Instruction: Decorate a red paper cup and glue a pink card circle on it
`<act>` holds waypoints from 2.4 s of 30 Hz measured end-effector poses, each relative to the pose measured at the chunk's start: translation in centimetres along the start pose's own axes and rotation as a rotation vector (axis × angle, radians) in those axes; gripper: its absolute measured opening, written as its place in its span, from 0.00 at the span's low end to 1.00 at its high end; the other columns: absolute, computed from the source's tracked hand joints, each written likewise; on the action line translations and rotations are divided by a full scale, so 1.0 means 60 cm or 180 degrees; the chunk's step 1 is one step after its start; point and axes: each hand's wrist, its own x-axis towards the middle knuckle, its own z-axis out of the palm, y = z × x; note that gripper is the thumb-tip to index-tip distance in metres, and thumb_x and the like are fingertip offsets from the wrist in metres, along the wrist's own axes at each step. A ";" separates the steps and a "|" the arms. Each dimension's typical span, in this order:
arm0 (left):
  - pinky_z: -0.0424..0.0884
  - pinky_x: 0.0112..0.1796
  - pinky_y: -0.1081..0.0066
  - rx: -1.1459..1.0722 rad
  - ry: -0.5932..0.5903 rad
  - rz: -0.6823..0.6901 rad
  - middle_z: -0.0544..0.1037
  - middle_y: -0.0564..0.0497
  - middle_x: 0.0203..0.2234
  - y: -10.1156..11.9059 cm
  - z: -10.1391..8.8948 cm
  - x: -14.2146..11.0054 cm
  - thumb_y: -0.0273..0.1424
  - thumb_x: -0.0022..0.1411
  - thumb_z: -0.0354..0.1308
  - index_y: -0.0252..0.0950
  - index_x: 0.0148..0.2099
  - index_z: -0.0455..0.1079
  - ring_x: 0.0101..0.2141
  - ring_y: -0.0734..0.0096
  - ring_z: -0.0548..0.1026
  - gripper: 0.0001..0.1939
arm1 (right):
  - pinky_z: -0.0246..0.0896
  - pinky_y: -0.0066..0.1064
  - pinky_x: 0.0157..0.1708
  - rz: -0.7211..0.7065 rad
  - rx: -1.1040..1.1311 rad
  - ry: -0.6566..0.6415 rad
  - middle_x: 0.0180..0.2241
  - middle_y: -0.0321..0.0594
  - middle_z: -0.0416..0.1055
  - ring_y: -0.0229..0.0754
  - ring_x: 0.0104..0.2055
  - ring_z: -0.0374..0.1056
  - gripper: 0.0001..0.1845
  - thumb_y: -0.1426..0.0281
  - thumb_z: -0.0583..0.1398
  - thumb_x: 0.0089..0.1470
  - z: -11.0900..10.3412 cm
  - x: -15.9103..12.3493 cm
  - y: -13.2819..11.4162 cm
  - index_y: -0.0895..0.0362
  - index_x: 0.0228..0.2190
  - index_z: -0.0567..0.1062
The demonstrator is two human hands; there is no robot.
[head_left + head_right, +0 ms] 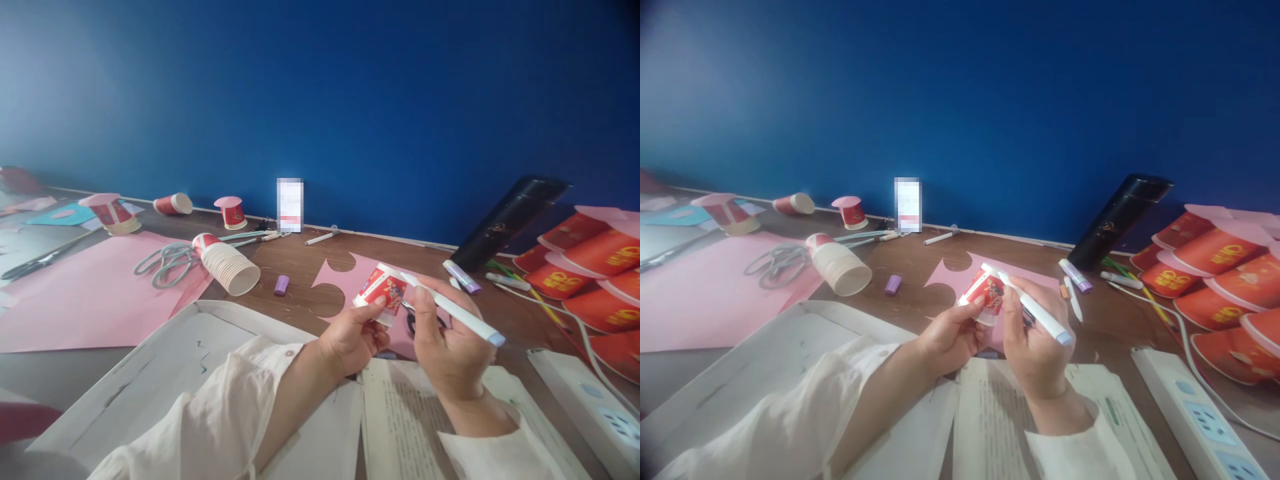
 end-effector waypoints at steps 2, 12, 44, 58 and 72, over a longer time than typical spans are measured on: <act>0.59 0.25 0.79 0.0009 0.0018 -0.0002 0.73 0.53 0.28 0.001 0.001 -0.001 0.29 0.52 0.71 0.33 0.40 0.74 0.22 0.84 0.61 0.14 | 0.71 0.42 0.46 -0.0030 0.0019 -0.0032 0.37 0.44 0.81 0.48 0.40 0.77 0.08 0.71 0.61 0.59 0.000 0.000 0.000 0.57 0.41 0.78; 0.58 0.25 0.78 0.0042 -0.0075 0.0081 0.73 0.53 0.29 -0.002 -0.004 0.005 0.30 0.48 0.74 0.33 0.42 0.74 0.22 0.84 0.60 0.19 | 0.71 0.38 0.44 -0.0229 -0.0076 -0.0027 0.37 0.42 0.80 0.46 0.40 0.76 0.07 0.72 0.63 0.58 0.004 0.002 -0.001 0.57 0.40 0.79; 0.57 0.25 0.76 0.0173 -0.0021 0.0376 0.71 0.53 0.28 -0.008 -0.005 0.013 0.35 0.44 0.76 0.31 0.41 0.73 0.23 0.82 0.59 0.24 | 0.70 0.39 0.43 -0.0232 -0.0221 -0.0280 0.35 0.45 0.80 0.47 0.38 0.76 0.08 0.69 0.60 0.61 0.008 0.003 0.003 0.59 0.37 0.79; 0.57 0.26 0.76 0.0139 -0.0021 0.0415 0.71 0.54 0.28 -0.008 -0.005 0.013 0.34 0.42 0.77 0.33 0.40 0.73 0.23 0.83 0.60 0.23 | 0.71 0.41 0.42 -0.0103 -0.0107 -0.0399 0.35 0.44 0.80 0.48 0.38 0.76 0.08 0.68 0.60 0.61 0.007 0.004 0.001 0.57 0.37 0.79; 0.58 0.26 0.76 0.0157 -0.0092 0.0405 0.71 0.53 0.27 -0.006 -0.005 0.011 0.34 0.44 0.76 0.32 0.41 0.74 0.22 0.83 0.60 0.22 | 0.70 0.41 0.42 -0.0205 -0.0074 -0.0412 0.34 0.43 0.80 0.46 0.37 0.75 0.07 0.69 0.60 0.61 0.006 0.005 -0.004 0.57 0.37 0.79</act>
